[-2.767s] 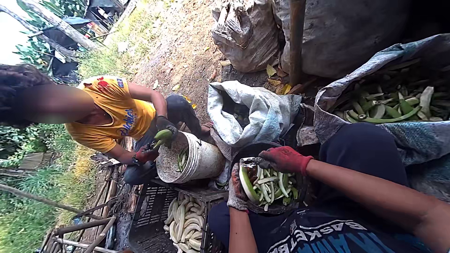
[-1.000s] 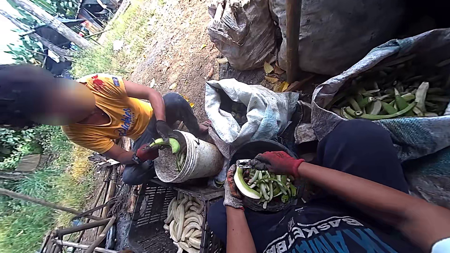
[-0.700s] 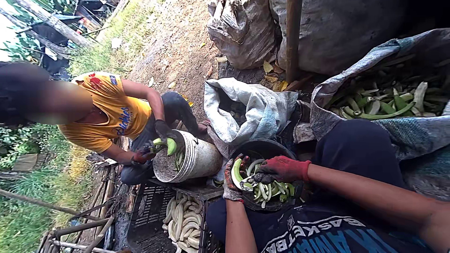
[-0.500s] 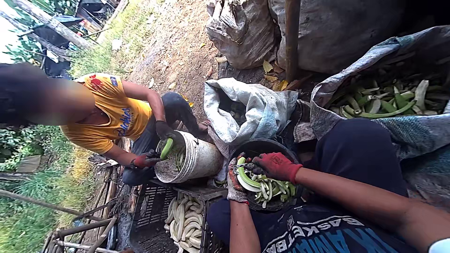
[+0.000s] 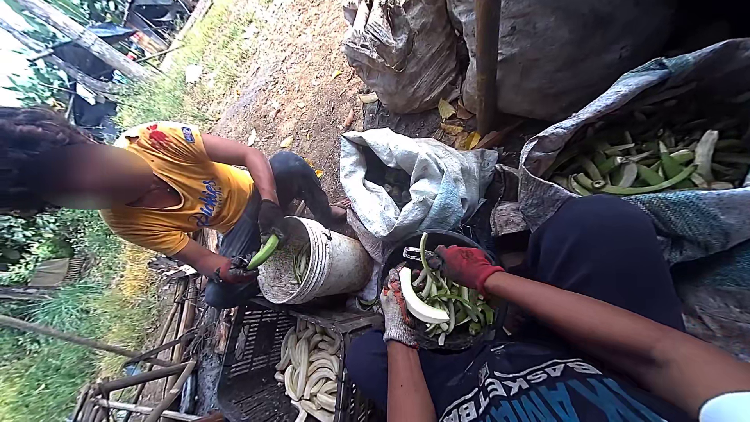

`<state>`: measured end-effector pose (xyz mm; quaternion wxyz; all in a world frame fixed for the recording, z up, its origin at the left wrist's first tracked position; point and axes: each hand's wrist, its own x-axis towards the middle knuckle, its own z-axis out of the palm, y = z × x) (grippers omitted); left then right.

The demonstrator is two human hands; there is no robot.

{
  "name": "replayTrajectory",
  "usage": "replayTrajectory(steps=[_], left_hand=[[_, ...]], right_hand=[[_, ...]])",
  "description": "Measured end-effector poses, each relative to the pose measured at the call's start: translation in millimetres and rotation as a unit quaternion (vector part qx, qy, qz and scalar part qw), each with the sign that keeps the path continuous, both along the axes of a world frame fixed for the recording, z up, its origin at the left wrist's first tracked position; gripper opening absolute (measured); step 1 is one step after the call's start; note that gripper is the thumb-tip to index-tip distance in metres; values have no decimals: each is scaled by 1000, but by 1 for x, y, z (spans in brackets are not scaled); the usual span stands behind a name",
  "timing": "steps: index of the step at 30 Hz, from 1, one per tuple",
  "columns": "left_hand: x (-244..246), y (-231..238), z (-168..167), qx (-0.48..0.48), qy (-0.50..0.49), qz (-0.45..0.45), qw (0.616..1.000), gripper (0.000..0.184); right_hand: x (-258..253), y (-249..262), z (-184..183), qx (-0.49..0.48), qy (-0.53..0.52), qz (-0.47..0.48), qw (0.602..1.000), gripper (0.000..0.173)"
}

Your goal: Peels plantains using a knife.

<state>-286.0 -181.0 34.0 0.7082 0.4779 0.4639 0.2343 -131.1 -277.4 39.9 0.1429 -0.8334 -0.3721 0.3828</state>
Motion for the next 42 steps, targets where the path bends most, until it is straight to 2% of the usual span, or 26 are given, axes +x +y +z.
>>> replayTrajectory(steps=[4,6,9,11,15,20,22,24,27,32,35,37,39,42], left_hand=[[-6,9,-4,-52,-48,-1,998,41],[-6,13,-5,-56,-71,-7,996,42],[3,19,-7,-118,-136,9,984,41],[13,22,-3,-152,-142,18,978,41],[23,27,-1,-183,-134,-39,973,44],[26,19,3,-218,-189,-48,956,48],[24,12,10,-136,-149,-38,979,52],[21,2,17,-11,-74,-61,995,65],[15,0,11,49,-40,-80,995,58],[10,-9,0,-17,-3,-58,998,43],[4,-11,-1,-74,-5,-21,997,42],[0,-6,-6,-116,-49,-7,992,44],[-1,0,-10,-128,-99,0,987,43],[6,7,-13,-172,-192,-3,966,42]], right_hand=[[19,-22,-8,53,19,53,997,34],[26,-32,-17,106,93,101,985,31],[29,-43,-12,149,220,160,951,33],[25,-45,-6,159,249,190,936,33],[20,-33,4,113,142,242,953,35],[10,-17,0,111,-11,171,979,37],[8,-13,0,114,-23,155,981,36],[8,-13,0,105,-28,142,984,36],[5,-10,6,85,-32,131,987,37],[12,0,4,67,-75,32,994,37],[25,-5,-5,70,-84,20,994,37],[29,-15,-2,84,-31,48,995,34],[33,-24,-1,111,96,111,983,31],[25,-35,-7,149,316,162,923,27]])
